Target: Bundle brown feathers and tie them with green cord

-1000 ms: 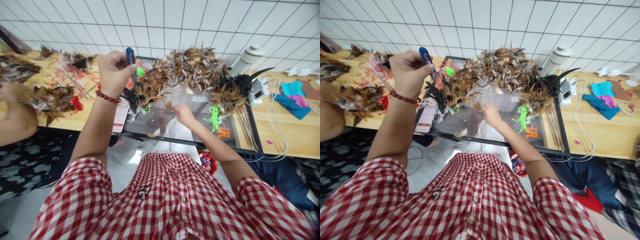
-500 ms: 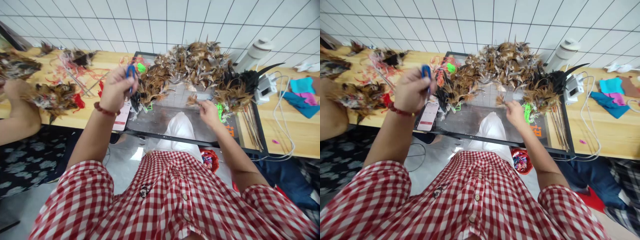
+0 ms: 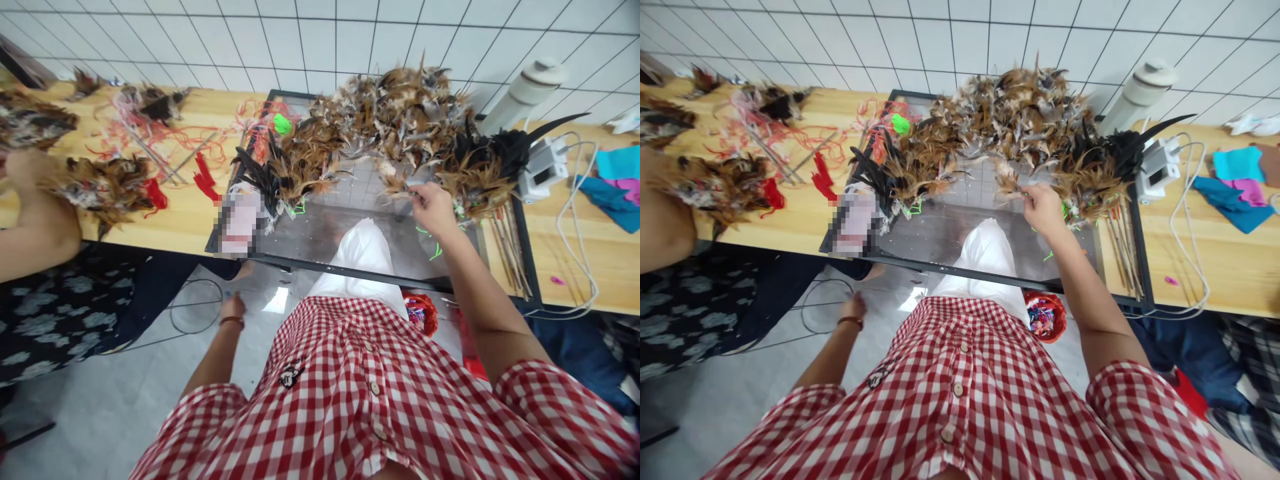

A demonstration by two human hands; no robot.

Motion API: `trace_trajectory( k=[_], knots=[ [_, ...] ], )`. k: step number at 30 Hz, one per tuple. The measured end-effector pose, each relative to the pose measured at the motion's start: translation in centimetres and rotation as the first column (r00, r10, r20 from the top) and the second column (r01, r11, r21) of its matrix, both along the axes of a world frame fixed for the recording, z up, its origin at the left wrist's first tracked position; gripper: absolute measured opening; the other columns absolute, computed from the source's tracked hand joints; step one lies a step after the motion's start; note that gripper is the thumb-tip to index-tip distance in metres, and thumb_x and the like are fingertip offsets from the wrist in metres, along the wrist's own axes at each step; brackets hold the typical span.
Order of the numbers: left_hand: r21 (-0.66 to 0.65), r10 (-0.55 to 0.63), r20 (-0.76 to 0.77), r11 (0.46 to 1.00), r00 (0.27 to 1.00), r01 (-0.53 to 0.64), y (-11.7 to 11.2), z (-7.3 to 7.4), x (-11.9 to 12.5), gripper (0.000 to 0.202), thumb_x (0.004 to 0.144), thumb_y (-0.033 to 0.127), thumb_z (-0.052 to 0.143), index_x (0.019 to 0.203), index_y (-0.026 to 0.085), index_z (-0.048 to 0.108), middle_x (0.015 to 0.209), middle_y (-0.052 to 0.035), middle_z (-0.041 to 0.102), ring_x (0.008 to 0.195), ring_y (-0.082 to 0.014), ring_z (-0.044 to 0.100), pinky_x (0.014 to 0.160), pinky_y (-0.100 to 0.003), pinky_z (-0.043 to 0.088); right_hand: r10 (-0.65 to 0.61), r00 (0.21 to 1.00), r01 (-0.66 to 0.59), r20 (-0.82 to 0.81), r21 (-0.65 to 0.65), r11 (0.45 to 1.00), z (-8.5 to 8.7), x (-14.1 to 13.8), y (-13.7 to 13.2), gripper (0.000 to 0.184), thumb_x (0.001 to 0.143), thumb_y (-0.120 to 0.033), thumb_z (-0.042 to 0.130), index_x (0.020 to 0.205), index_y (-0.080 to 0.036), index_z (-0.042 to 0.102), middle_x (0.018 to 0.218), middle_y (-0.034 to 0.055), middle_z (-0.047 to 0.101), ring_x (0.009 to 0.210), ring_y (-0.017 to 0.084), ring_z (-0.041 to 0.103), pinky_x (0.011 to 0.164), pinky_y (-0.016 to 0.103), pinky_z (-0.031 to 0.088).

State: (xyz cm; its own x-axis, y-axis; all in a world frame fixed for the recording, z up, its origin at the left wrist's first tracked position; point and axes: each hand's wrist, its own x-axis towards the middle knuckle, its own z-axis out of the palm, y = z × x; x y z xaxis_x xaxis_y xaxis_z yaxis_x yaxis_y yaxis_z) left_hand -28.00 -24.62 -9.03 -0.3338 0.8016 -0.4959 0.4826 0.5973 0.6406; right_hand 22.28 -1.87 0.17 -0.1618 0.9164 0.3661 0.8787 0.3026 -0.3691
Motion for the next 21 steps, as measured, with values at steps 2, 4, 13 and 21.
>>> trace_trajectory(
  k=[2, 4, 13, 21],
  knots=[
    [0.101, 0.153, 0.028, 0.983, 0.988, -0.156, 0.0, 3.3, -3.4, 0.051, 0.072, 0.055, 0.052, 0.062, 0.021, 0.014, 0.043, 0.0064, 0.009, 0.041, -0.0095, 0.016, 0.045, -0.022, 0.025, -0.057, 0.998, 0.060, 0.039, -0.070, 0.996, -0.1, -0.8, 0.5, 0.033, 0.086, -0.020, 0.053, 0.108, -0.012, 0.076, 0.096, 0.0167, 0.073, 0.090, 0.032, 0.067, 0.085, 0.045, 0.051],
    [0.292, 0.358, 0.289, 0.850, 0.888, -0.438, 0.2, 7.1, -5.0, 0.050, 0.072, 0.048, 0.050, 0.062, 0.016, 0.012, 0.045, 0.0032, 0.011, 0.041, -0.0087, 0.015, 0.043, -0.020, 0.020, -0.034, 0.995, 0.050, 0.098, -0.170, 0.984, -0.2, -3.3, -1.1, 0.034, 0.085, -0.014, 0.052, 0.108, -0.008, 0.076, 0.102, 0.0210, 0.074, 0.094, 0.033, 0.067, 0.086, 0.045, 0.051],
    [0.508, -0.130, 0.674, 0.796, 0.727, -0.329, 10.3, 21.0, 5.9, 0.052, 0.069, 0.029, 0.076, 0.056, 0.016, 0.027, 0.052, 0.0066, 0.021, 0.040, -0.0004, 0.022, 0.042, -0.020, 0.010, 0.861, 0.507, -0.844, 0.044, -0.174, 0.507, 1.8, -18.4, -17.1, 0.033, 0.092, -0.014, 0.051, 0.116, -0.015, 0.074, 0.095, 0.0093, 0.073, 0.084, 0.023, 0.060, 0.080, 0.037, 0.051],
    [0.376, -0.404, 0.624, 0.906, 0.669, 0.196, 20.2, 16.7, 18.2, 0.037, 0.060, 0.011, 0.070, 0.094, 0.019, 0.056, 0.077, 0.0058, 0.056, 0.050, -0.0035, 0.043, 0.048, -0.019, 0.031, 0.584, 0.799, -0.571, -0.144, 0.120, 0.812, 2.2, -7.0, -13.2, 0.022, 0.099, -0.017, 0.053, 0.114, -0.019, 0.070, 0.087, 0.0063, 0.069, 0.081, 0.018, 0.063, 0.076, 0.032, 0.053]
  ],
)
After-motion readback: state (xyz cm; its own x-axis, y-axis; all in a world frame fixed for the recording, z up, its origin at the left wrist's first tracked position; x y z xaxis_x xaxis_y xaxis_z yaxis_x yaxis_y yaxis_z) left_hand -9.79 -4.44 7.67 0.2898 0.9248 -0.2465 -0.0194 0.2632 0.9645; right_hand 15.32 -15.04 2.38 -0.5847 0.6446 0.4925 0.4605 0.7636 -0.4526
